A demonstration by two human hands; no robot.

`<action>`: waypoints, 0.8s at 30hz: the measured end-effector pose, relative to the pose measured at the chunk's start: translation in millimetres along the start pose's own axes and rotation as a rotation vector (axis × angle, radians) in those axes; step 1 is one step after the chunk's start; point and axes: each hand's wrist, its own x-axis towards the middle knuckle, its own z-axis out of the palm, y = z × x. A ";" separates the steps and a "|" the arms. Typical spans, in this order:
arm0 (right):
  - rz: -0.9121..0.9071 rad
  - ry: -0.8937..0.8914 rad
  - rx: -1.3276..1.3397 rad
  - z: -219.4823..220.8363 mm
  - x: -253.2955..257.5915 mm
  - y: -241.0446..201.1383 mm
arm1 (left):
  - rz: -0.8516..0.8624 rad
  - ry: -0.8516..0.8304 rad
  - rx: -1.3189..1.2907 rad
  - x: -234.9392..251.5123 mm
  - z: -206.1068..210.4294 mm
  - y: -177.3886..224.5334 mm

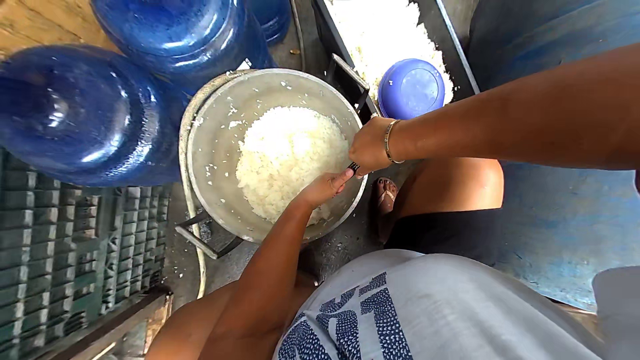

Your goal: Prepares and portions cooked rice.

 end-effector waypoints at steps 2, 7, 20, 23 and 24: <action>-0.009 0.008 0.037 5.2 4.3 -2.2 | -0.035 -0.021 0.026 -2.7 -4.6 -4.3; -0.013 -0.020 0.174 23.2 31.4 -3.3 | -0.163 -0.057 0.262 -11.9 -18.5 -3.0; -0.131 -0.066 0.356 34.3 69.8 16.0 | -0.218 0.007 0.834 -14.5 -25.5 20.3; -0.060 -0.015 0.658 47.6 79.0 11.3 | -0.200 0.113 0.966 -14.6 -42.1 19.6; -0.016 -0.037 0.773 48.3 80.0 5.9 | -0.199 0.135 1.003 -15.8 -48.0 20.5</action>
